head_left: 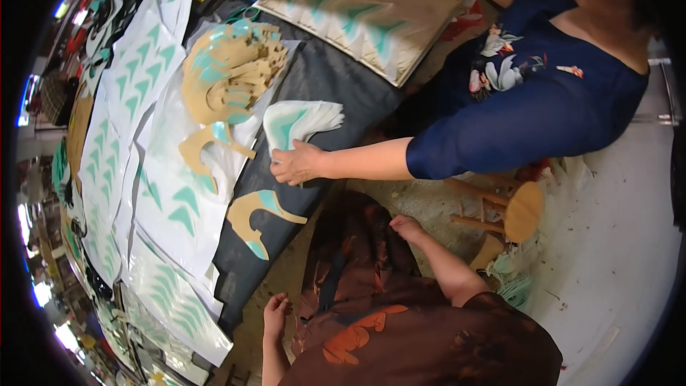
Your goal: Applying heat transfer designs to shoe upper components using a heat press machine.
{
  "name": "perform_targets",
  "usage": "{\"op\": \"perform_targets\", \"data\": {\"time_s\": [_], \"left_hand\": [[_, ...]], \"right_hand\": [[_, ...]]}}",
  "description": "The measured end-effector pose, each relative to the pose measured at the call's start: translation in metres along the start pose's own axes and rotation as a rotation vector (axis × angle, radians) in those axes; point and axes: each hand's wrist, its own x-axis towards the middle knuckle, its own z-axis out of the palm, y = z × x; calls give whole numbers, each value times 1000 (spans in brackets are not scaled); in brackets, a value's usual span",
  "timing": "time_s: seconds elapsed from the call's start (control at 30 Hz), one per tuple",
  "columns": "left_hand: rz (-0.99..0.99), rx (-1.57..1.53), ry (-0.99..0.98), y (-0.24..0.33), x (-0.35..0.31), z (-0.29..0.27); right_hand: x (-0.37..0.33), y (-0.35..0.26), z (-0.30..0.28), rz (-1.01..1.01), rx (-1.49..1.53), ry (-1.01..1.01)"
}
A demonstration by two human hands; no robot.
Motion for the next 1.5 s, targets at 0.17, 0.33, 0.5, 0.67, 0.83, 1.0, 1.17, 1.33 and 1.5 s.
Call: {"op": "perform_targets", "data": {"time_s": [0.17,0.33,0.5,0.67,0.83,1.0,1.17,1.33,1.5], "left_hand": [[-17,5,35,0,-7,-1],[-19,2,37,-4,-10,-3],[-11,-26,41,-13,-8,-7],[3,-11,40,-7,-9,-3],[8,-7,45,-5,-9,-1],[27,8,53,-6,-8,0],[25,-4,56,3,-11,4],[35,-1,62,0,-10,3],[48,-21,63,-2,-9,2]], "right_hand": [[-7,-13,5,53,-7,0],[-12,-29,4,74,30,-8],[-10,-35,4,38,75,-19],[-2,-25,5,3,114,-12],[-2,-28,0,34,66,-9],[-5,-35,-4,45,82,-20],[0,-31,-5,15,74,-2],[0,-37,-4,-28,56,24],[4,-38,-5,-1,66,5]]}}
